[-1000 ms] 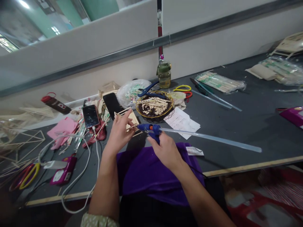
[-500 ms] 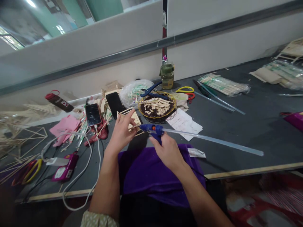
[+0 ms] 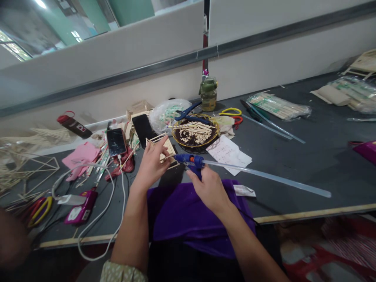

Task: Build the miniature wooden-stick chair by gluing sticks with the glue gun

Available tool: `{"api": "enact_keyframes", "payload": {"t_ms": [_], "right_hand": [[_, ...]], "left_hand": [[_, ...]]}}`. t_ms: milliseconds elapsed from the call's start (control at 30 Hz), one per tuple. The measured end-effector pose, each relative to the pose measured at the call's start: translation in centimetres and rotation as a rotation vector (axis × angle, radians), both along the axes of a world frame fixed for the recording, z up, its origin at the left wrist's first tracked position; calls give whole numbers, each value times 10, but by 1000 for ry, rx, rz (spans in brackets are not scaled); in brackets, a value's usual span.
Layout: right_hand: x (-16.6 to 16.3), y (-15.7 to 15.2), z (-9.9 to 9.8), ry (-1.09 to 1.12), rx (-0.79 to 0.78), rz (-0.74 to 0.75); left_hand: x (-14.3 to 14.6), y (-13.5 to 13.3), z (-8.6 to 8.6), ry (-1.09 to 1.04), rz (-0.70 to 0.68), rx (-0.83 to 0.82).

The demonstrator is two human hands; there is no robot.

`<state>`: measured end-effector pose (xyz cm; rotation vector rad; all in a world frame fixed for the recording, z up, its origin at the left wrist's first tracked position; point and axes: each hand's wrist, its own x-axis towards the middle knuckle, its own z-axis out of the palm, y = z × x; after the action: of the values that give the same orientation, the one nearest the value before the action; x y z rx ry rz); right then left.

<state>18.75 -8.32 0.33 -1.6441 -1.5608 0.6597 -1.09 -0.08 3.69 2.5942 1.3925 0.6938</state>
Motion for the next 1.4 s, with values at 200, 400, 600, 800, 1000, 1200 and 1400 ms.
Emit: {"api": "enact_keyframes", "payload": {"t_ms": [200, 400, 600, 800, 1000, 1200, 1400], "right_hand": [[1, -1, -1, 9, 5, 7], [1, -2, -3, -14, 22, -3], [2, -2, -4, -22, 55, -17], [3, -2, -3, -11, 38, -22], [2, -3, -2, -3, 27, -20], [2, -3, -2, 7, 27, -16], [2, -2, -4, 8, 38, -20]], "left_hand": [[0, 0, 0, -4, 3, 5], [0, 0, -1, -6, 7, -7], [0, 0, -1, 4, 18, -15], [0, 0, -1, 6, 6, -14], [0, 0, -2, 5, 14, -7], [0, 1, -2, -9, 16, -7], [0, -1, -1, -13, 12, -12]]}}
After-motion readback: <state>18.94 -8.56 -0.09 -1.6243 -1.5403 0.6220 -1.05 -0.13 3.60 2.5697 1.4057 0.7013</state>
